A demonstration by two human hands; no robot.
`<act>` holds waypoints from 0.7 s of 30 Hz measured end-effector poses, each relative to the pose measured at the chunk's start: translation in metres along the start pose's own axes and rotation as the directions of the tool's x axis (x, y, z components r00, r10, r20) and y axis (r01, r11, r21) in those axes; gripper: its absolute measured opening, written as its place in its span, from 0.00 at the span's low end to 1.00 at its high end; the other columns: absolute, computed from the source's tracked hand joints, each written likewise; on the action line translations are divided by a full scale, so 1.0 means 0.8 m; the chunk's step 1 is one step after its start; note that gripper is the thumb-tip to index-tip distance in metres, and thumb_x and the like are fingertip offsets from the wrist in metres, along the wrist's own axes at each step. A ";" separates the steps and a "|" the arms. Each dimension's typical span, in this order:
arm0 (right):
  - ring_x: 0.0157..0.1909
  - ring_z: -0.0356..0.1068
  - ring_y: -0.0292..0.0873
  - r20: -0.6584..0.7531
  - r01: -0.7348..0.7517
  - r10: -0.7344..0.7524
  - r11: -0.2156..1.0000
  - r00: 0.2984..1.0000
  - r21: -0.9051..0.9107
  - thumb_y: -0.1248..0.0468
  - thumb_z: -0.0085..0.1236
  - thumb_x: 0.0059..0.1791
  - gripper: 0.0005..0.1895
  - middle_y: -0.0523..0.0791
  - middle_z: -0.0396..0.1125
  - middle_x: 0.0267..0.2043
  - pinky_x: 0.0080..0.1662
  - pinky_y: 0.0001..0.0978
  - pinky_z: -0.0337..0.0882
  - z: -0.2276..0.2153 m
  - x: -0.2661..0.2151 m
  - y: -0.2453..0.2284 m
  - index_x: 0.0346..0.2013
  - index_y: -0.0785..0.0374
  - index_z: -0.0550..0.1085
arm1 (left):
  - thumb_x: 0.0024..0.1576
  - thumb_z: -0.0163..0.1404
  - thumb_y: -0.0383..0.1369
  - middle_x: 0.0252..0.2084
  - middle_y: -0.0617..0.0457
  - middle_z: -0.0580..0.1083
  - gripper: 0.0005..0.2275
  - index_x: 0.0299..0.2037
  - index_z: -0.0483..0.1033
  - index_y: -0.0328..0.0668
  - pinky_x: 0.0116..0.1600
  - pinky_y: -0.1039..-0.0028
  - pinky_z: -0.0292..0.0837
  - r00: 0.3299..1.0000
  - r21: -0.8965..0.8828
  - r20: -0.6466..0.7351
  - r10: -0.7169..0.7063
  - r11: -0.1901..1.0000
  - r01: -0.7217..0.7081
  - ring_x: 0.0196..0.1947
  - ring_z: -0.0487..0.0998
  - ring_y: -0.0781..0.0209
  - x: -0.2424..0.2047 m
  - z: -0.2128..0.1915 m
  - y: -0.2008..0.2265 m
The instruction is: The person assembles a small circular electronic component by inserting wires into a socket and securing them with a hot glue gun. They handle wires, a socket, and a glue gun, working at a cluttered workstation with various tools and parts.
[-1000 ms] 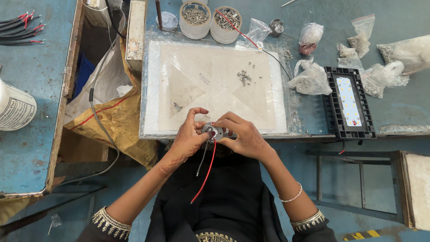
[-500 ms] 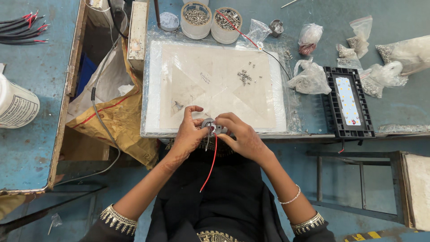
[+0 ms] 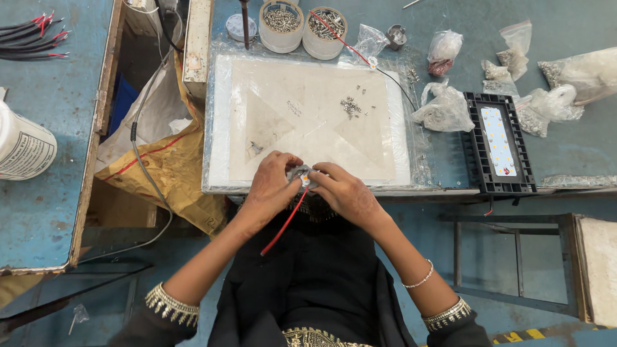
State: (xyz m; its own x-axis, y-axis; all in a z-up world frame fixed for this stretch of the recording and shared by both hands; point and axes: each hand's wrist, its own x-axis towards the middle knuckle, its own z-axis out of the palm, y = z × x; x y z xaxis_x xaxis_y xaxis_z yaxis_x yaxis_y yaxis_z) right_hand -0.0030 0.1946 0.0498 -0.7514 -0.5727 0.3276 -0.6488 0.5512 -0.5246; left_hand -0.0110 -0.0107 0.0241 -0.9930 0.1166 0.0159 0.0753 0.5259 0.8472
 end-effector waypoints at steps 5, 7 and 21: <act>0.52 0.70 0.50 0.057 -0.003 0.010 0.993 0.998 -0.120 0.69 0.63 0.45 0.19 0.48 0.68 0.49 0.48 0.41 0.74 -0.006 0.009 -0.010 0.50 0.64 0.72 | 0.48 0.56 0.31 0.44 0.43 0.75 0.15 0.44 0.79 0.35 0.54 0.64 0.73 0.985 0.136 0.150 -0.079 0.989 0.058 0.47 0.78 0.48 0.025 -0.008 0.005; 0.51 0.69 0.49 0.075 -0.012 0.022 0.991 0.997 -0.133 0.69 0.63 0.45 0.19 0.47 0.67 0.48 0.48 0.40 0.74 -0.006 0.011 -0.013 0.50 0.64 0.72 | 0.47 0.57 0.32 0.44 0.43 0.75 0.15 0.44 0.78 0.35 0.54 0.64 0.73 0.971 0.171 0.208 -0.119 0.982 0.083 0.47 0.78 0.49 0.034 -0.009 0.003; 0.49 0.68 0.51 0.085 -0.082 0.087 0.995 0.993 -0.062 0.70 0.63 0.43 0.15 0.47 0.67 0.41 0.48 0.42 0.72 -0.003 0.018 -0.013 0.43 0.66 0.73 | 0.45 0.58 0.32 0.46 0.45 0.74 0.14 0.41 0.77 0.39 0.56 0.61 0.69 0.984 0.257 0.179 -0.013 0.966 -0.034 0.53 0.73 0.46 0.046 0.013 -0.018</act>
State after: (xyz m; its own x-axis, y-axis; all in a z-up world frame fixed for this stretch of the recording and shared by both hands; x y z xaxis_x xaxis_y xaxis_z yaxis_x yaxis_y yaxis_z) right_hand -0.0072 0.1821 0.0622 -0.7923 -0.5718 0.2128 -0.5910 0.6327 -0.5005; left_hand -0.0481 -0.0054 0.0072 -0.9618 0.2585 -0.0902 0.1297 0.7203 0.6814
